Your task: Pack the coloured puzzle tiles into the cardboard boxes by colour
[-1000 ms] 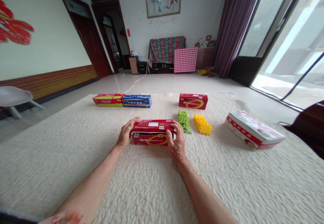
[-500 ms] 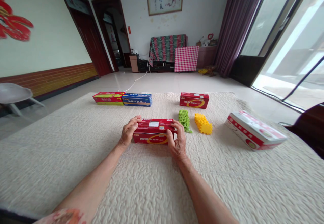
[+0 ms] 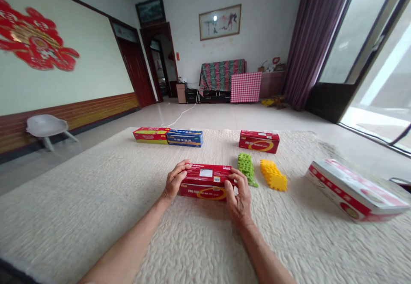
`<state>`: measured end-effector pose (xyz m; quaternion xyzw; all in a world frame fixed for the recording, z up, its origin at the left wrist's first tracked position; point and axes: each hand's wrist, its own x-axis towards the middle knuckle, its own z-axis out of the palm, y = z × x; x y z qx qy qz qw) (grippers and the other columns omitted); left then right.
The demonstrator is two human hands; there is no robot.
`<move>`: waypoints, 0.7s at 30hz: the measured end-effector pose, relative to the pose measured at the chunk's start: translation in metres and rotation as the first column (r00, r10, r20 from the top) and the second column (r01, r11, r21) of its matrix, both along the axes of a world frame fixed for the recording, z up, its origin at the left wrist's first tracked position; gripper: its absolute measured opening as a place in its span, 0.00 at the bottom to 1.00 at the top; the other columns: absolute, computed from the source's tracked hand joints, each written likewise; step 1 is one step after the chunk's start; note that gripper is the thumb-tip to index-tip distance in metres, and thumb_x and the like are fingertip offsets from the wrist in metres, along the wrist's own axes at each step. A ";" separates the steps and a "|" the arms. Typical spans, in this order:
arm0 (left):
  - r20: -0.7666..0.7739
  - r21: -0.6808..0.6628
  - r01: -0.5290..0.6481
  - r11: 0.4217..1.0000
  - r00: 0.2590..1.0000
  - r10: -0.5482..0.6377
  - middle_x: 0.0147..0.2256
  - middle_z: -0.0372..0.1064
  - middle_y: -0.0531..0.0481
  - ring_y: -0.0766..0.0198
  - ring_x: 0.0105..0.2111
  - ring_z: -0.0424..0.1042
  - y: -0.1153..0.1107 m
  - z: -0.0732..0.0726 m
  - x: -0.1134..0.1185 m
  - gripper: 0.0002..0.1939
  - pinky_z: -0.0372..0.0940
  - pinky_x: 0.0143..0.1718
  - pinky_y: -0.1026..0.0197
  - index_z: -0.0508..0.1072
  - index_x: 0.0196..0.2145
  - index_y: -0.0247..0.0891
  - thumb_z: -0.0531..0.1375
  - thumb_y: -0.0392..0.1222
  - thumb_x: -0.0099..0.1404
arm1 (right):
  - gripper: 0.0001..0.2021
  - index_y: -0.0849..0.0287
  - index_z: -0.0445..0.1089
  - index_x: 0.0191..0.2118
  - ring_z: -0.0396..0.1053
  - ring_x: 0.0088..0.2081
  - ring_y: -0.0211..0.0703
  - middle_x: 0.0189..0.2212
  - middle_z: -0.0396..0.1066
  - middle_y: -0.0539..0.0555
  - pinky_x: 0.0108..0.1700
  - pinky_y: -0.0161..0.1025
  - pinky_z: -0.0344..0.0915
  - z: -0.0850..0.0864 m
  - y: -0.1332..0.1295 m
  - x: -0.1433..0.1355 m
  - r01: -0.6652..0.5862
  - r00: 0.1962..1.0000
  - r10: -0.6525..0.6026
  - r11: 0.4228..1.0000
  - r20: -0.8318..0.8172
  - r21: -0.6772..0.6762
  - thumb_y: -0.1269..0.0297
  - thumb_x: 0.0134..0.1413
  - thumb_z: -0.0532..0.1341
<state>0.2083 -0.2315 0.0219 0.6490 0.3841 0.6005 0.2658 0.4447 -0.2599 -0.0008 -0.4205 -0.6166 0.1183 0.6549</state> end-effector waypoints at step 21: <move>0.004 -0.015 -0.011 1.000 1.000 0.011 0.53 0.69 0.44 0.53 0.56 0.65 0.000 -0.004 0.000 0.13 0.57 0.59 0.49 0.76 0.36 0.37 0.53 0.39 0.59 | 0.08 0.56 0.67 0.39 0.63 0.52 0.49 0.51 0.65 0.58 0.55 0.54 0.61 0.004 -0.003 -0.001 0.033 0.996 -0.035 0.999 0.076 0.022 0.64 0.61 0.51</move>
